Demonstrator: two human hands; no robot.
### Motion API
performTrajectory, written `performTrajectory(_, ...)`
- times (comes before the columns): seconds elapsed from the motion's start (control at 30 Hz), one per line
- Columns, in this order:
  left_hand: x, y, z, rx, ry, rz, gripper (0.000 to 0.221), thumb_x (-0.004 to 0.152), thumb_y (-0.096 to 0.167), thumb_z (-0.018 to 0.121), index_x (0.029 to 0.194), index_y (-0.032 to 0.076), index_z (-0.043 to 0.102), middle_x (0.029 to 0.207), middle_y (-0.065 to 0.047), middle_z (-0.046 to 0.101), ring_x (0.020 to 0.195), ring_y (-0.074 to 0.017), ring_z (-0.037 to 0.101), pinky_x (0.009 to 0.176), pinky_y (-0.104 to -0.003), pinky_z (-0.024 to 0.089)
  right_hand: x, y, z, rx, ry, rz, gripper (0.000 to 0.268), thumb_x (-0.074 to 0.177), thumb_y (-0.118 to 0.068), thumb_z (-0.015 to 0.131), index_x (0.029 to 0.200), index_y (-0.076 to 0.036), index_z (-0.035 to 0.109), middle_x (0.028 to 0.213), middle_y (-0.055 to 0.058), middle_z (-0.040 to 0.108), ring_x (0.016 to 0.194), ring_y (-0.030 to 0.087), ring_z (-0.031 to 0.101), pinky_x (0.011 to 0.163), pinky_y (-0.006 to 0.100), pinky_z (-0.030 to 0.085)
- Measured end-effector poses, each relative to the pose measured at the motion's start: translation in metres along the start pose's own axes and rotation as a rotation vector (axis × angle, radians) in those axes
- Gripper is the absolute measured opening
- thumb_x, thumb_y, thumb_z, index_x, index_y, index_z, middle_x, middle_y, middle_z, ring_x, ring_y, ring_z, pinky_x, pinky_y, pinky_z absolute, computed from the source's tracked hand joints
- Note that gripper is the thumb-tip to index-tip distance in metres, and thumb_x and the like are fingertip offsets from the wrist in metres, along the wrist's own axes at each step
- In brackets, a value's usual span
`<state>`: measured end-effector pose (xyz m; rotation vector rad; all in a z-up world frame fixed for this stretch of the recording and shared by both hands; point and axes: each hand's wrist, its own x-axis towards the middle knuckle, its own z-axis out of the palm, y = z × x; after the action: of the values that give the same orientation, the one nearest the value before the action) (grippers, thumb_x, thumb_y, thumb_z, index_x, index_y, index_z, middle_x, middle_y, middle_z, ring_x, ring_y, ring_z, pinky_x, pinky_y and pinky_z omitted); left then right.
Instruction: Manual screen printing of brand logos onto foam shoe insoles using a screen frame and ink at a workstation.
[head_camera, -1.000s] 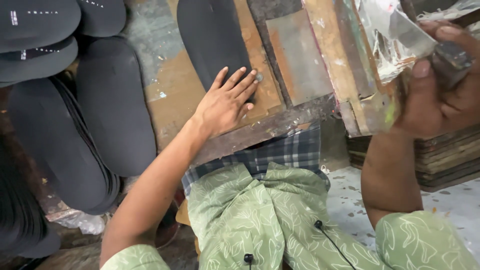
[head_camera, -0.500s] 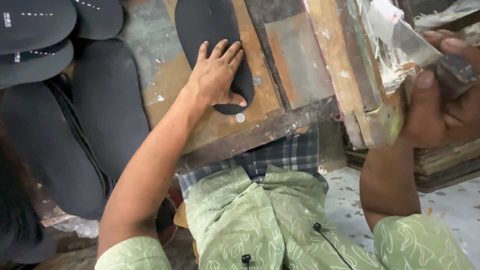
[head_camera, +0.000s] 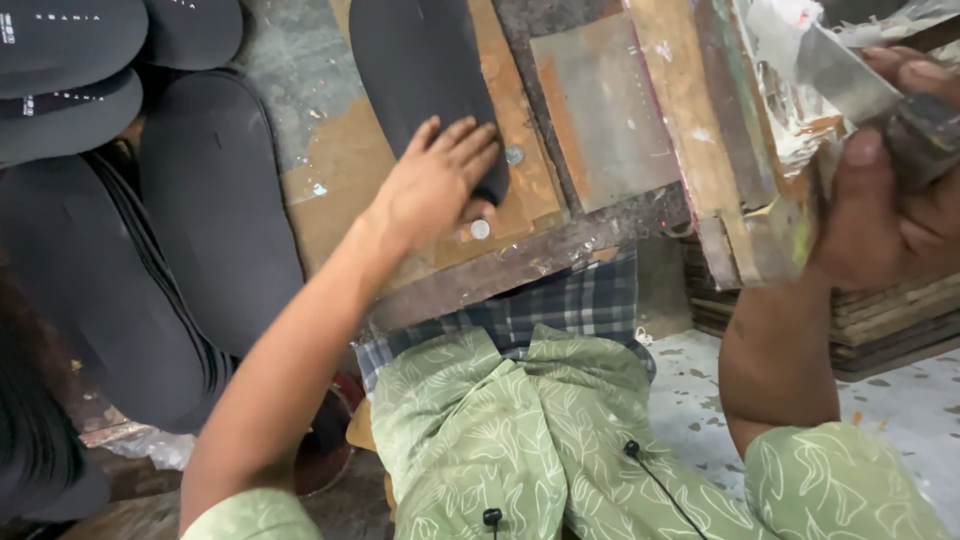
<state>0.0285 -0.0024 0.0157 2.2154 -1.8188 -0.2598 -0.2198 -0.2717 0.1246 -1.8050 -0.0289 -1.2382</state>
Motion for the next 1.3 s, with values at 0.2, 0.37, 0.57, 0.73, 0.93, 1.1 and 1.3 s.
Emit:
performTrajectory(0.2,-0.058,0.060,-0.079,-0.739,0.433,-0.163,0.070,0.104,0.034,0.066,0.156,-0.004,0.039,0.163,-0.021,0.044,0.150,-0.0307,0.046,0.124,-0.044,0.038,0.016,-0.035,0.066,-0.200,-0.152,0.018,0.028,0.098,-0.002,0.057,0.125,0.004,0.059,0.123,0.022,0.068,0.116,0.028,0.068,0.103,0.038,0.056)
performTrajectory(0.37,-0.083,0.078,-0.049,-1.217,0.656,-0.357,0.069,0.108,0.031,0.058,0.160,-0.006,0.032,0.155,-0.019,0.052,0.137,-0.0169,0.057,0.115,-0.031,0.045,0.008,0.008,0.101,-0.432,-0.501,-0.033,0.033,0.100,0.001,0.062,0.133,-0.001,0.065,0.131,0.018,0.070,0.121,0.033,0.065,0.109,0.042,0.051)
performTrajectory(0.57,-0.077,0.068,0.009,-0.987,0.711,-0.881,0.066,0.099,0.039,0.068,0.144,-0.007,0.054,0.122,-0.015,0.075,0.111,-0.0183,0.070,0.096,-0.030,0.054,-0.001,0.092,0.120,-0.431,-0.708,0.209,0.032,0.102,-0.003,0.063,0.133,-0.005,0.070,0.114,0.017,0.071,0.102,0.032,0.067,0.088,0.042,0.053)
performTrajectory(0.73,-0.073,0.077,-0.006,-0.802,0.568,-1.021,0.072,0.091,0.043,0.073,0.144,-0.002,0.055,0.120,-0.024,0.072,0.109,-0.0289,0.072,0.092,-0.036,0.054,-0.052,0.055,0.103,-0.501,-0.916,0.238,0.041,0.092,-0.004,0.063,0.132,-0.010,0.072,0.108,0.015,0.071,0.098,0.031,0.067,0.091,0.044,0.053)
performTrajectory(0.93,-0.077,0.073,0.018,-0.525,0.631,-0.873,0.071,0.090,0.034,0.078,0.143,-0.007,0.054,0.121,-0.027,0.068,0.115,-0.0407,0.061,0.097,-0.045,0.050,-0.053,0.023,0.120,-0.358,-0.948,0.104,0.040,0.086,-0.005,0.066,0.125,-0.010,0.071,0.117,0.011,0.075,0.111,0.032,0.067,0.112,0.046,0.048)
performTrajectory(1.1,-0.081,0.072,0.022,-0.525,0.653,-0.844,0.069,0.090,0.030,0.078,0.142,-0.008,0.054,0.122,-0.027,0.068,0.113,-0.0399,0.062,0.098,-0.044,0.050,-0.020,0.088,0.173,-0.340,-0.963,-0.057,0.032,0.092,-0.004,0.067,0.124,-0.011,0.073,0.118,0.010,0.074,0.113,0.032,0.067,0.112,0.048,0.044)
performTrajectory(1.3,-0.081,0.070,0.023,-0.521,0.690,-0.811,0.066,0.089,0.023,0.078,0.143,-0.007,0.054,0.128,-0.025,0.067,0.115,-0.0388,0.061,0.100,-0.043,0.050,-0.014,0.107,0.206,-0.372,-1.027,0.077,0.027,0.095,-0.007,0.067,0.120,-0.015,0.075,0.117,0.005,0.076,0.111,0.026,0.069,0.113,0.049,0.045)
